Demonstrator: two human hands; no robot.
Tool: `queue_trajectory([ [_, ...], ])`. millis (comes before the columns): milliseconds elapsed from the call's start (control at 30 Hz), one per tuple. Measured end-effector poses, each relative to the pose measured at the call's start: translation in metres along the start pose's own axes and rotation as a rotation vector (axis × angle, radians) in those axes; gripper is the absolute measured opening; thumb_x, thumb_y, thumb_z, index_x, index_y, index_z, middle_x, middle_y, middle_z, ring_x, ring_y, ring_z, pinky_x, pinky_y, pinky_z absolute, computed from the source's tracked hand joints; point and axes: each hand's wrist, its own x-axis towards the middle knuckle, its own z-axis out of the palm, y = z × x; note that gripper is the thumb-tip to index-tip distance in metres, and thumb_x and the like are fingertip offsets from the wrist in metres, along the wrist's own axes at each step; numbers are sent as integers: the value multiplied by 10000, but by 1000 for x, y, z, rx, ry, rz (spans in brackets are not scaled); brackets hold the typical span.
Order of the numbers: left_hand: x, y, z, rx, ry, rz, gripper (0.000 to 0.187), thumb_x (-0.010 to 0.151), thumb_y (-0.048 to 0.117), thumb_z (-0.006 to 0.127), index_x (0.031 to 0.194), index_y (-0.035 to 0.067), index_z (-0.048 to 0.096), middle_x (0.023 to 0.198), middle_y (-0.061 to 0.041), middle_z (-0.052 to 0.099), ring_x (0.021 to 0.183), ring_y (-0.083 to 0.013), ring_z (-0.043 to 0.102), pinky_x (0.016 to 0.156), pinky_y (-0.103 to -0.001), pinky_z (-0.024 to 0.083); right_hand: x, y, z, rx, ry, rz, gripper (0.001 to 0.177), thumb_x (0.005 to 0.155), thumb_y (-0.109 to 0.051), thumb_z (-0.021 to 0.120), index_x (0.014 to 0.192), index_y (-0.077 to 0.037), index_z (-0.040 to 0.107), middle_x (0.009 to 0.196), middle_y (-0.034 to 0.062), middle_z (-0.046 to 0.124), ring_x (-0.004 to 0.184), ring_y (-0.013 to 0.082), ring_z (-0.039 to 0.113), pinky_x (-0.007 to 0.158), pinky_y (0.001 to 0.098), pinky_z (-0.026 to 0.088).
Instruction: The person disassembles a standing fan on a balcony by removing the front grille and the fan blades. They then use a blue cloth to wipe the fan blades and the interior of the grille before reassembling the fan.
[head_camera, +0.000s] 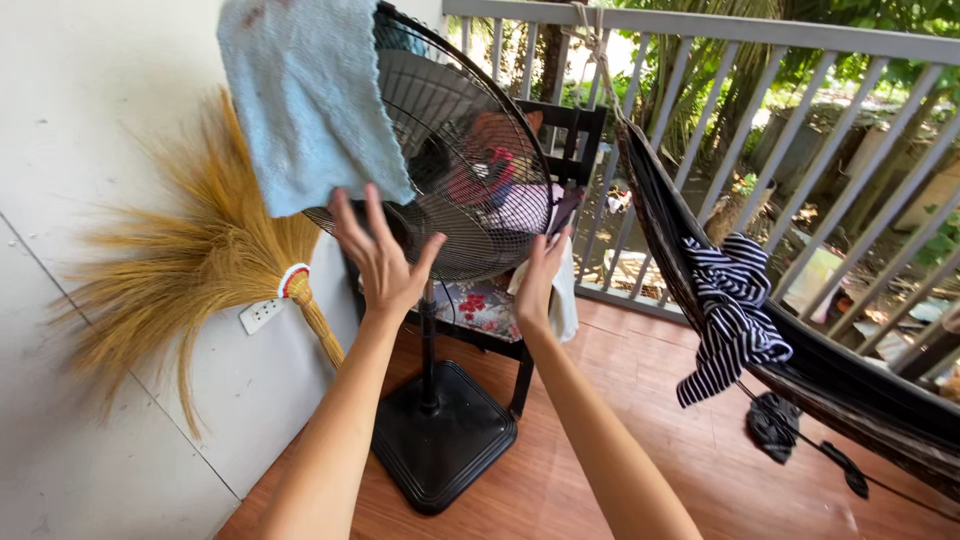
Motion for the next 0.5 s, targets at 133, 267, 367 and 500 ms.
queue_trajectory([
  [133,44,-9,10,131,-61,138,1220,850,839,690,1698,208,82,1701,-241,-80,1561,-547,-18,1200,-782,185,-7,-61,29,-440,257,-631,796,1085,-584,372,1693,-213,17,1766,170,1,1648,387,39,1256,731,-78],
  [267,86,-2,15,193,-158,141,1342,660,895,723,1658,237,112,1660,-254,-83,1513,-558,-28,1098,-806,290,30,-141,54,-672,282,-907,661,1124,-528,432,1692,-327,160,1773,113,-3,1635,356,14,1269,691,-78],
  [367,98,7,14,149,-164,152,1302,696,904,729,1673,269,146,1686,-245,-46,1541,-548,-8,1081,-759,378,64,-200,77,-684,97,-994,548,1121,-481,497,1638,-345,375,1736,143,178,1609,398,185,1282,690,84],
  [500,92,14,9,173,-31,247,1264,733,928,719,1683,308,160,1706,-210,-17,1558,-511,25,1112,-733,398,105,-256,101,-670,-87,-1078,332,1108,-408,555,1382,-240,641,1388,109,633,1304,346,577,1092,558,439],
])
